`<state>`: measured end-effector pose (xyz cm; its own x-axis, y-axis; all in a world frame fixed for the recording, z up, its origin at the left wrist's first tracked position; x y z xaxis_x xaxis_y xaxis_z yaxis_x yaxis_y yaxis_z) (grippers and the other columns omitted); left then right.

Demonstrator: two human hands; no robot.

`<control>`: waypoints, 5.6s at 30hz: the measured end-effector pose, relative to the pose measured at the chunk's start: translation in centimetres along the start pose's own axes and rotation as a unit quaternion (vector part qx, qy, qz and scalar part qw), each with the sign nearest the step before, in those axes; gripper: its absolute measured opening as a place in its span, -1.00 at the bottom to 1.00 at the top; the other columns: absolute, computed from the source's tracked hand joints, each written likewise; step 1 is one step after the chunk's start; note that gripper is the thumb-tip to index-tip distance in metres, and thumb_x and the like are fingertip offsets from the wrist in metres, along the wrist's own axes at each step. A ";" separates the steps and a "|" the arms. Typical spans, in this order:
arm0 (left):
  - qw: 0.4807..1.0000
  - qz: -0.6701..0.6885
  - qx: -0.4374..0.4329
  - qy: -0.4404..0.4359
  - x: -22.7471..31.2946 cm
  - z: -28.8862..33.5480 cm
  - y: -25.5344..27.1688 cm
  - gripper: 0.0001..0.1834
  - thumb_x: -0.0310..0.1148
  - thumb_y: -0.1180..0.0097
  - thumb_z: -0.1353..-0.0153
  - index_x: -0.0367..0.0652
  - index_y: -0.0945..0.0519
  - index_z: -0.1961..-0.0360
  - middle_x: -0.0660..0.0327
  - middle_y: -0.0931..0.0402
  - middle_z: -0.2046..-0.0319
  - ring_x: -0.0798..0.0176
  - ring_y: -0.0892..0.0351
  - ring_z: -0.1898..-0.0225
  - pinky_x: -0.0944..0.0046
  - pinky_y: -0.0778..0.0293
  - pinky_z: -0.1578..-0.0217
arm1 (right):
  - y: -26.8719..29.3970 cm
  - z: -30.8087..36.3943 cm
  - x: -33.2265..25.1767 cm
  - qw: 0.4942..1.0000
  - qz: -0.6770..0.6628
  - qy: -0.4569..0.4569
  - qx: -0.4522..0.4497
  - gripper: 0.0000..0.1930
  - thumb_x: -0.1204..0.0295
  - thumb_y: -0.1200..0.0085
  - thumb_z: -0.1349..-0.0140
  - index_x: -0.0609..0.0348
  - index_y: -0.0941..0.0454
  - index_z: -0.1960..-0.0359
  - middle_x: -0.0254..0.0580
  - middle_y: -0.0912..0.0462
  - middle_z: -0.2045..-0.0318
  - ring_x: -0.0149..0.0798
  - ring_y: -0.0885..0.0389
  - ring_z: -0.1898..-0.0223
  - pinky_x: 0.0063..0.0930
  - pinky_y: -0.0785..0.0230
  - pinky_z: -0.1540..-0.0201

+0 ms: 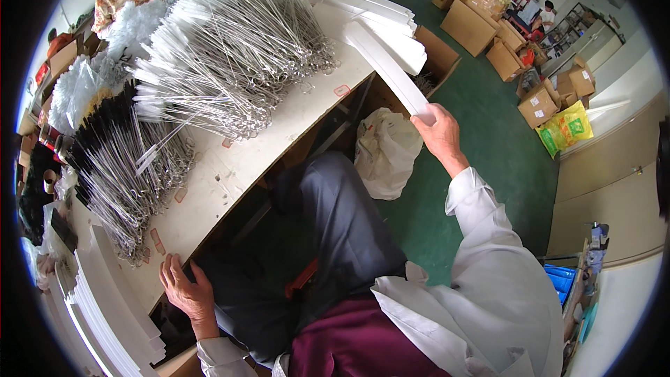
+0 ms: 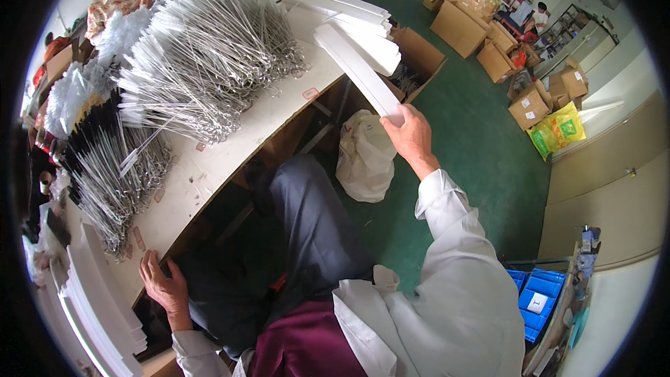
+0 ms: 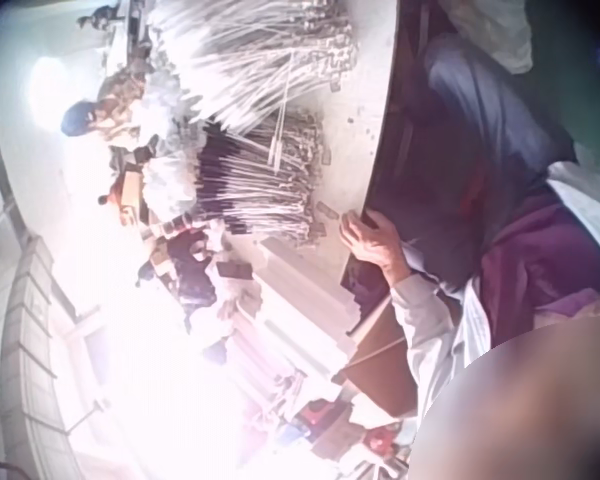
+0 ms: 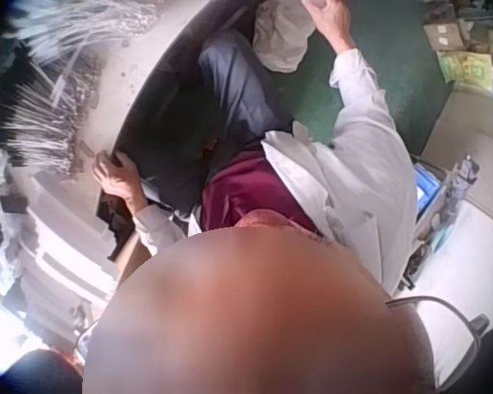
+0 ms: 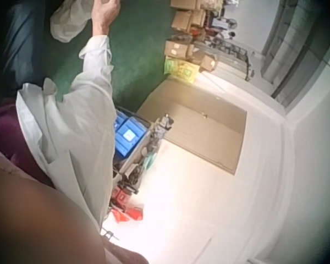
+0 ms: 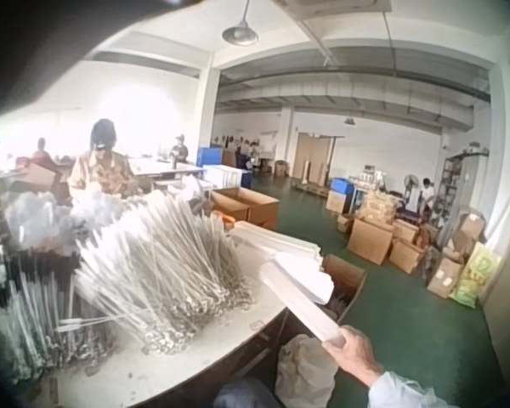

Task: Packaging bundles of metal wire loops into white cardboard boxes and sealing them.

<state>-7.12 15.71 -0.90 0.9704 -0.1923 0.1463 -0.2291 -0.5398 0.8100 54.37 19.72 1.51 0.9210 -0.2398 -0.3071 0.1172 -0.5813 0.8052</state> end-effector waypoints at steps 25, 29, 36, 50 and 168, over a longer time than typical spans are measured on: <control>0.997 -0.061 -0.009 0.036 -0.7 0.5 -1.1 -0.54 -0.48 -0.25 -0.12 -0.24 -0.55 -0.09 -0.04 -0.56 -0.04 -0.21 -0.53 -0.11 -0.10 -0.47 -0.14 | -5.2 -13.8 -0.2 0.969 0.185 0.144 -0.071 -0.38 0.19 -0.43 -0.13 0.26 -0.53 -0.16 0.04 -0.59 -0.16 0.04 -0.49 -0.27 -0.08 -0.32 -0.34; 0.997 -0.058 -0.015 0.041 -0.6 0.3 -1.3 -0.53 -0.48 -0.25 -0.11 -0.23 -0.55 -0.10 -0.04 -0.55 -0.04 -0.21 -0.52 -0.11 -0.10 -0.47 -0.14 | -4.8 -15.0 -0.2 0.967 0.192 0.142 -0.091 -0.41 0.21 -0.44 -0.12 0.26 -0.55 -0.12 0.05 -0.63 -0.09 0.05 -0.52 -0.23 -0.10 -0.34 -0.32; 0.997 -0.057 -0.004 0.045 -0.8 0.5 -1.4 -0.52 -0.49 -0.24 -0.11 -0.22 -0.55 -0.11 -0.04 -0.55 -0.04 -0.21 -0.53 -0.10 -0.10 -0.48 -0.12 | -3.6 -16.0 -0.8 0.953 0.236 0.169 -0.091 -0.47 0.15 -0.44 -0.11 0.28 -0.62 0.02 0.07 -0.71 0.04 0.08 -0.62 -0.13 -0.09 -0.40 -0.23; 0.997 -0.063 -0.003 0.039 -0.9 0.7 -1.7 -0.54 -0.48 -0.25 -0.12 -0.25 -0.56 -0.10 -0.03 -0.56 -0.05 -0.18 -0.53 -0.12 -0.10 -0.50 -0.13 | -3.7 -14.5 -0.6 0.955 0.229 0.133 -0.137 -0.42 0.26 -0.37 -0.14 0.33 -0.56 -0.15 0.12 -0.63 -0.13 0.10 -0.56 -0.20 -0.10 -0.33 -0.35; 0.968 0.141 -0.191 -0.081 5.0 -5.0 3.2 -0.26 -0.23 -0.52 0.00 -0.37 -0.54 -0.17 -0.11 -0.60 -0.06 -0.18 -0.61 -0.10 -0.06 -0.52 -0.12 | -3.9 9.4 -34.7 0.758 -0.223 0.556 -0.259 -0.37 0.29 -0.34 -0.21 0.37 -0.46 -0.25 0.02 -0.57 -0.10 0.02 -0.54 -0.16 -0.15 -0.39 -0.27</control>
<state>-2.64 17.08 5.28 0.8417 -0.4302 0.3263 -0.4078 -0.1103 0.9064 18.40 22.99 4.23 0.4567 0.8618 -0.2210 0.3729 0.0401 0.9270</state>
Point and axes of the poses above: each hand's wrist, its own z-axis away from the middle knuckle, its own y-axis out of the back of the hand, x = y × z, the point moved 2 cm from there along -z, towards the middle knuckle
